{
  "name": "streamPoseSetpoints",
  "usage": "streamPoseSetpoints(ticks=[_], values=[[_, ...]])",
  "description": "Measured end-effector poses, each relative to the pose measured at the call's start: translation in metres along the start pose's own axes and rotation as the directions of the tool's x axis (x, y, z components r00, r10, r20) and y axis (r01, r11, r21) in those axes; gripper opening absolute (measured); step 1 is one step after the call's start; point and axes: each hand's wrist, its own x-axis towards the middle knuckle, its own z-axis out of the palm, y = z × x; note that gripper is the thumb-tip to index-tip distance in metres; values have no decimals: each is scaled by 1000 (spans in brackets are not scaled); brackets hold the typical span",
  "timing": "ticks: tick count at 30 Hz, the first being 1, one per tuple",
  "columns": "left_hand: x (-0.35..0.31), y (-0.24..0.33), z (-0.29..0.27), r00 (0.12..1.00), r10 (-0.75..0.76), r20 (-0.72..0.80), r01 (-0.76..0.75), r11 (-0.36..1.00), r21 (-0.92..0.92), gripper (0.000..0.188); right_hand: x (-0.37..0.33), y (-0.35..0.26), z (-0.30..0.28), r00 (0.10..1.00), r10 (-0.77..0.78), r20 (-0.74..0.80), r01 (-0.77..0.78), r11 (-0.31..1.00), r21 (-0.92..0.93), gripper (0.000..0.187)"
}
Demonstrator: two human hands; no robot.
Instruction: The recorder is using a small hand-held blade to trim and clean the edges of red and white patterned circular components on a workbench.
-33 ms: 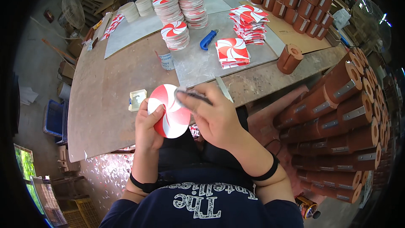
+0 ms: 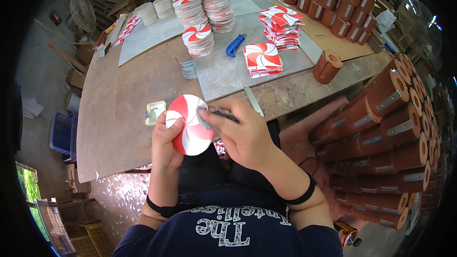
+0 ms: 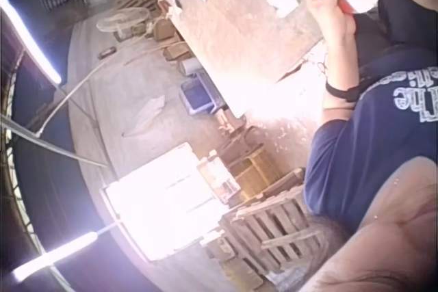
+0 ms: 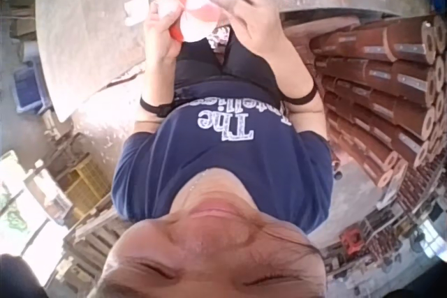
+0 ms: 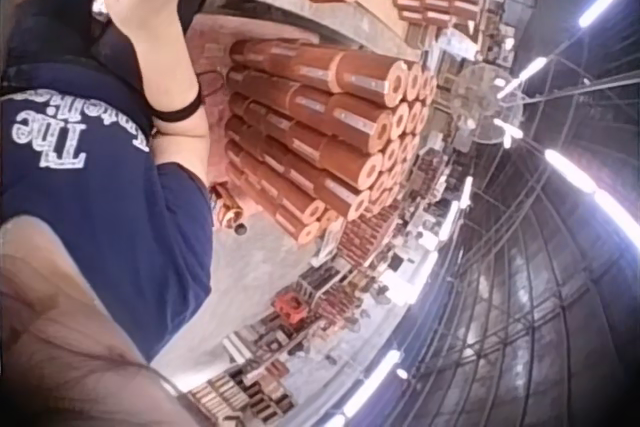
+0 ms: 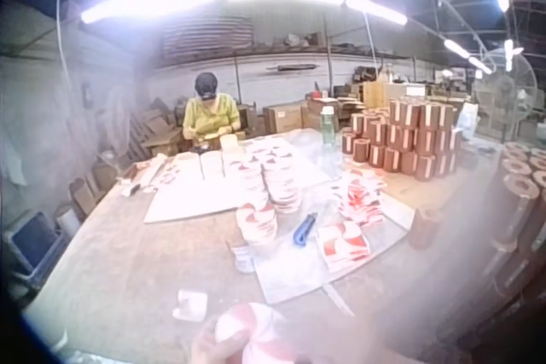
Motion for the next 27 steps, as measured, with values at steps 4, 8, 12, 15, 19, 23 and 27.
streamPoseSetpoints(ticks=[4, 8, 12, 15, 19, 23, 27], values=[[7, 10, -7, 992, -127, 2, 125, 976, -177, 19, -22, 6, -8, 977, 67, 202, -48, 994, -95, 40], [4, 10, -2, 989, -149, 12, 149, 975, -165, 20, -8, -5, -6, 988, 150, 25, -151, 987, 57, 35], [2, 9, 3, 985, -173, 15, 173, 974, -149, 21, 14, -5, -3, 994, 108, 22, -110, 987, 120, 32], [3, 12, 2, 986, -168, -7, 165, 974, -152, 21, 13, -5, -2, 994, 59, 95, -63, 997, 38, 30], [6, 11, -2, 985, -169, -18, 164, 973, -166, 21, -6, -20, -4, 978, 42, 204, -30, 998, -61, 26], [6, 7, -6, 984, -178, -19, 172, 970, -172, 20, -5, -24, -8, 985, -11, 173, 18, 999, -38, 28], [2, 8, -1, 985, -171, -10, 167, 972, -164, 20, 12, -13, -7, 998, 48, 26, -47, 997, -60, 37]])
